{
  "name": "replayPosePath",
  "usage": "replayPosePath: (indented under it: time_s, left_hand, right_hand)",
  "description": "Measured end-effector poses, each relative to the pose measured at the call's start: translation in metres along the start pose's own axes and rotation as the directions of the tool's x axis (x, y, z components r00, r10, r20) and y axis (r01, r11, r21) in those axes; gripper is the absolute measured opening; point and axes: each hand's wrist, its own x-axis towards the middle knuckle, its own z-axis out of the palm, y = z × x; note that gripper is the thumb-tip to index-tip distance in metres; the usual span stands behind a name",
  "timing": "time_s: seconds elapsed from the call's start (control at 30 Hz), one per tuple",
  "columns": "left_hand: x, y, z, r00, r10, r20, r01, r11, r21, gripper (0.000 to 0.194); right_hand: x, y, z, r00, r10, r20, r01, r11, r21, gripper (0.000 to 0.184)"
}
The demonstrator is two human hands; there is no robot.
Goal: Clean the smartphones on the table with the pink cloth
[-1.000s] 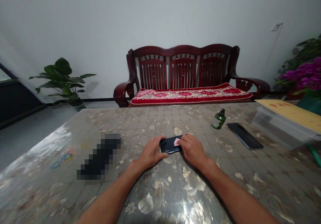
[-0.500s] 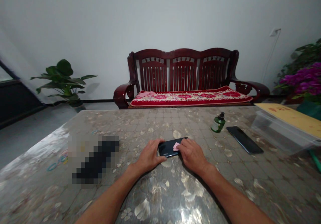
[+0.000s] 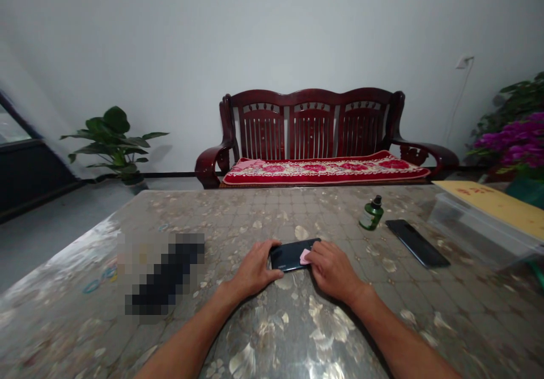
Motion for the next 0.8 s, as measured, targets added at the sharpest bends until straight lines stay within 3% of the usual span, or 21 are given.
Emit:
replayPosePath:
  time_s: [0.17,0.33,0.57,0.8]
  left_hand:
    - [0.0009,0.0013,-0.0002,1.0,-0.006,0.0,0.006,1.0,-0.011,0.061]
    - [0.0001,0.0005,-0.0008,1.0,-0.003,0.001,0.003,1.0,-0.012,0.063]
    - [0.0005,0.0017,-0.001,0.999,-0.035,0.009,0.035,0.999,-0.003,0.064]
    - [0.0004,-0.0006,-0.0005,1.0,-0.02,0.015,0.021,1.0,-0.018,0.066]
  right_hand:
    - [0.0033,-0.0115,0.0017,0.998,-0.068,0.006,0.068,0.997,0.024,0.02]
    - [0.001,-0.0083,-0.0003,0.999,-0.008,-0.044,0.009,1.0,0.024,0.024]
    - [-0.001,-0.0051,0.0004,0.996,0.027,-0.09,-0.018,0.995,0.097,0.012]
    - [0.0009,-0.008,-0.0002,0.976,0.143,-0.162,-0.119,0.982,0.147,0.014]
